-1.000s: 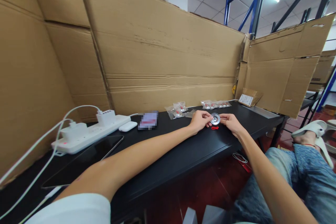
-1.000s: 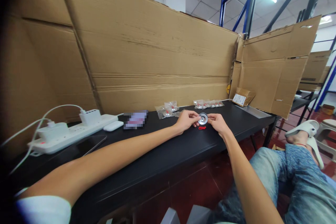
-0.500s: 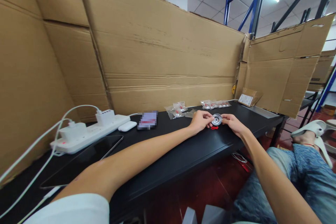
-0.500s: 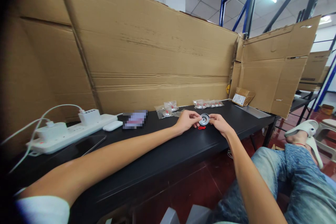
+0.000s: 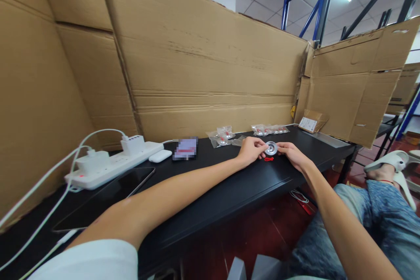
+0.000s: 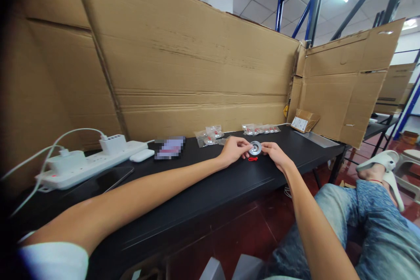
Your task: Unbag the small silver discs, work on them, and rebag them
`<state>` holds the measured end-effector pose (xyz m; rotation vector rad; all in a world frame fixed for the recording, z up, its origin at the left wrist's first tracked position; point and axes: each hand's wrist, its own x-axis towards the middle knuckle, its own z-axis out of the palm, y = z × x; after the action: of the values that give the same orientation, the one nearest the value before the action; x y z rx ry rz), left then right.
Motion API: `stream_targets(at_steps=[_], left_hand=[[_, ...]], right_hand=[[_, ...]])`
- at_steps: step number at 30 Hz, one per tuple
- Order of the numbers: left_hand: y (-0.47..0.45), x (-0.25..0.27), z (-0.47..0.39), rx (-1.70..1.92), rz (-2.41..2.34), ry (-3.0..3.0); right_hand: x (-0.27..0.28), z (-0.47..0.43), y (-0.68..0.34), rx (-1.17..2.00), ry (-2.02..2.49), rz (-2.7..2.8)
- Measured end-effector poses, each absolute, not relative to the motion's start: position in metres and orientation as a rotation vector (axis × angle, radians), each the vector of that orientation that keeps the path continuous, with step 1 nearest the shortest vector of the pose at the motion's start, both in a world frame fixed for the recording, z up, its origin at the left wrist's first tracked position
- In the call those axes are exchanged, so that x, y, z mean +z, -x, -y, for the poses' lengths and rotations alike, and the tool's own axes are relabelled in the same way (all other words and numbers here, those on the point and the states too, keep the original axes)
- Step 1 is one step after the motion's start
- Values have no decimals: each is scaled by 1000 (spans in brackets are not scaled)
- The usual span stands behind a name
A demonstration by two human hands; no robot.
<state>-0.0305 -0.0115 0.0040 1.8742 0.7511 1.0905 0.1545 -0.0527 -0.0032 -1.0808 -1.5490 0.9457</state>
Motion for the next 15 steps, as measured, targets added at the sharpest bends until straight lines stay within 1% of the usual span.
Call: stream_targets(at_steps=[9, 15], left_hand=[[31, 3, 11, 1093, -736, -1869], [31, 5, 12, 1078, -727, -1857]], right_hand=[[-4, 52, -156, 940, 1080, 1563], [-7, 52, -155, 826, 1103, 1585]])
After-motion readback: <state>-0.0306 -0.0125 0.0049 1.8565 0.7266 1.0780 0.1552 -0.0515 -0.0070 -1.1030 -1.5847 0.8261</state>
